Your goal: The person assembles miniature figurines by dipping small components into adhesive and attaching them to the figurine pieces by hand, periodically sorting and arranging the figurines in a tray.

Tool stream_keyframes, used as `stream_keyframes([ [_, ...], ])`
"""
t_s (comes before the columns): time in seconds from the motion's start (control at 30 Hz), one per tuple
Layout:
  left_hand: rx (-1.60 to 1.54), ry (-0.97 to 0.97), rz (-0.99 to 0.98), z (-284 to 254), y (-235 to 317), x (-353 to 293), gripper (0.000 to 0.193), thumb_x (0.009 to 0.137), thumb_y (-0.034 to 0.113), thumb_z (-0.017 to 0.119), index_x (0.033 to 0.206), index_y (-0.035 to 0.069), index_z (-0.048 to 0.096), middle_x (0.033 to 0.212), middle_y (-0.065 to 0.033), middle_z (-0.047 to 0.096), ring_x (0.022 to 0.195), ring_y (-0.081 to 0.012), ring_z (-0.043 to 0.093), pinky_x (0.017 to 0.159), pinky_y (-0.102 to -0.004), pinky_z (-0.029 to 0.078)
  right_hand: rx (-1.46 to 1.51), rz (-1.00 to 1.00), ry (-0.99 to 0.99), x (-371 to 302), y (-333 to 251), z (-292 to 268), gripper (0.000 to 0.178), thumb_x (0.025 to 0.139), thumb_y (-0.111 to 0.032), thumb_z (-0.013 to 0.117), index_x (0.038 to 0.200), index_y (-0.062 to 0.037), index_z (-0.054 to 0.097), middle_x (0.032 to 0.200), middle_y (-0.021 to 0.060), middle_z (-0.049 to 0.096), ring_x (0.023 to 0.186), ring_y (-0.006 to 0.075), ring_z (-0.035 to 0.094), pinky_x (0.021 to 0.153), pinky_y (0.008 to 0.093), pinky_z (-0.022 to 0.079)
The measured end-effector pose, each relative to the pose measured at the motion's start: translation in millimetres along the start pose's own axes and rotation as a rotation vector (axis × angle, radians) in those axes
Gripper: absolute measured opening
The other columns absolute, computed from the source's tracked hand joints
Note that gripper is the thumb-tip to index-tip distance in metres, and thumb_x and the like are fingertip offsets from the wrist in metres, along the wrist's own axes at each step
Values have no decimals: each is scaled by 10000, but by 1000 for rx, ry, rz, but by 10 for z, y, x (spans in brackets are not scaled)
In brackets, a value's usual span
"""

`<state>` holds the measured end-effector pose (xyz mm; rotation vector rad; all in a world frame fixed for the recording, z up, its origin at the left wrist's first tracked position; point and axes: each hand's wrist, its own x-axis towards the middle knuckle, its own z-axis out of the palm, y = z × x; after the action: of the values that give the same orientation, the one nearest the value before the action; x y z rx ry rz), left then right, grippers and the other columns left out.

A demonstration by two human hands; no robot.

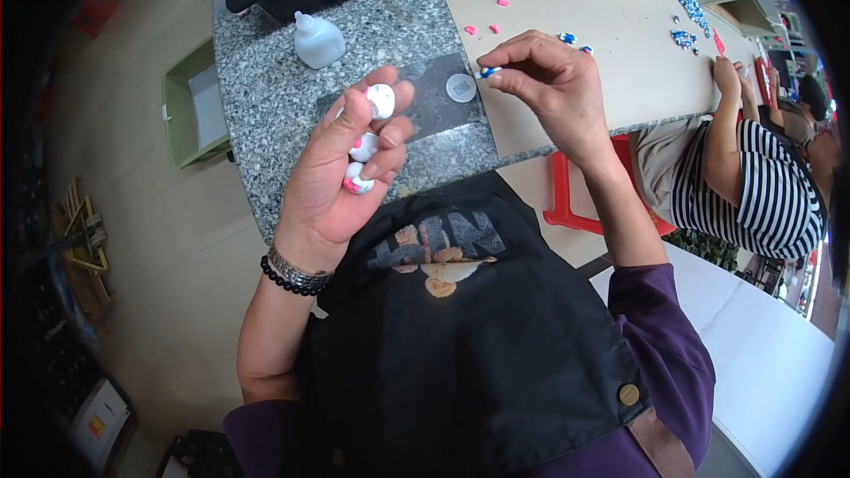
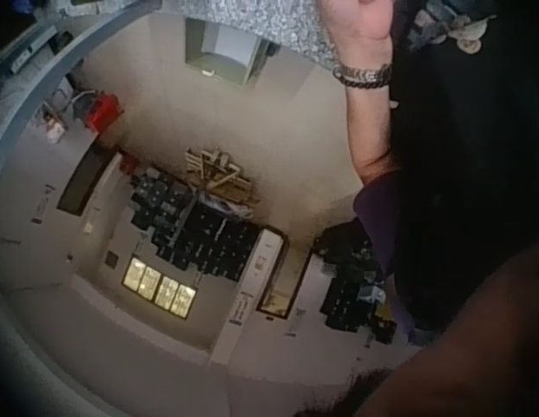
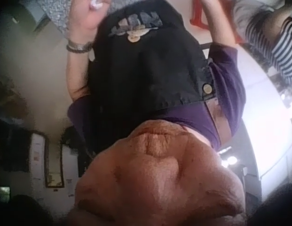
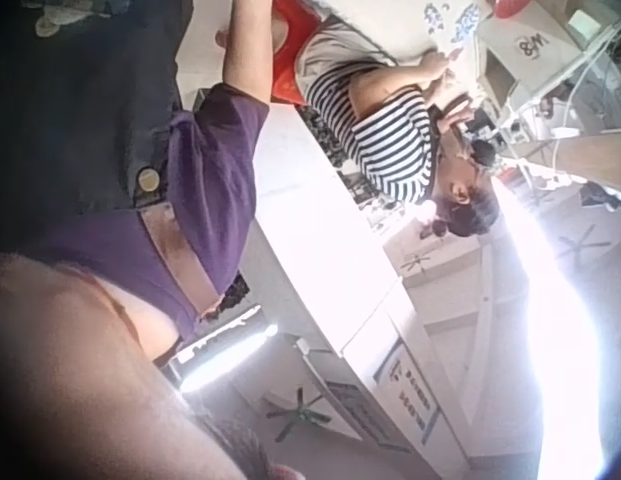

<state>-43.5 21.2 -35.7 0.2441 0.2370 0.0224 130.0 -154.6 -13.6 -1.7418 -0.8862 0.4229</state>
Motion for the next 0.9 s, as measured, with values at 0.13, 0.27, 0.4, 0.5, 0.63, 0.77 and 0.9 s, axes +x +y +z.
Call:
stream_keyframes([
  [0.13,98,103,73,40,-5,6,398,941,234,628,1259,28,505,1054,-111,608,790,-119,514,548,-194,402,-370,-278,-10,26,-13,42,145,714,4,740,853,-22,706,777,82,666,758,224,663,663,315,531],
  [0.27,179,86,60,-15,33,-9,398,936,200,634,1266,30,490,1047,-122,605,801,-121,537,556,-194,392,-507,-331,-91,40,7,87,156,740,37,733,888,0,701,817,92,661,777,198,666,678,304,552],
  [0.4,175,216,89,73,-1,-13,388,950,204,616,1266,23,482,1042,-124,603,767,-114,543,553,-193,384,-634,-407,-108,32,41,124,154,731,36,734,874,-4,694,814,95,649,754,207,660,663,311,542],
  [0.5,142,126,99,55,-27,-13,371,964,223,598,1260,27,489,1034,-112,604,729,-104,533,540,-195,383,-569,-386,-62,44,3,104,141,735,24,723,867,-19,702,795,80,645,732,206,656,667,305,539],
  [0.63,239,48,121,108,-86,37,377,966,255,600,1257,39,497,1021,-94,600,677,-84,524,495,-195,372,-87,-116,98,29,-31,66,89,795,16,696,879,-8,714,806,55,678,707,144,648,680,259,536],
  [0.77,524,109,200,253,-171,181,345,961,252,612,1217,36,531,991,-69,594,603,-62,507,459,-191,358,471,312,136,28,-25,51,98,843,-3,690,936,28,697,803,72,689,693,118,630,698,248,532],
  [0.9,653,137,304,270,-288,270,317,931,218,659,1136,4,545,837,-28,607,580,-51,511,447,-178,362,766,303,125,1,-110,108,126,854,-19,688,970,28,688,823,81,687,705,125,630,695,255,532],
])
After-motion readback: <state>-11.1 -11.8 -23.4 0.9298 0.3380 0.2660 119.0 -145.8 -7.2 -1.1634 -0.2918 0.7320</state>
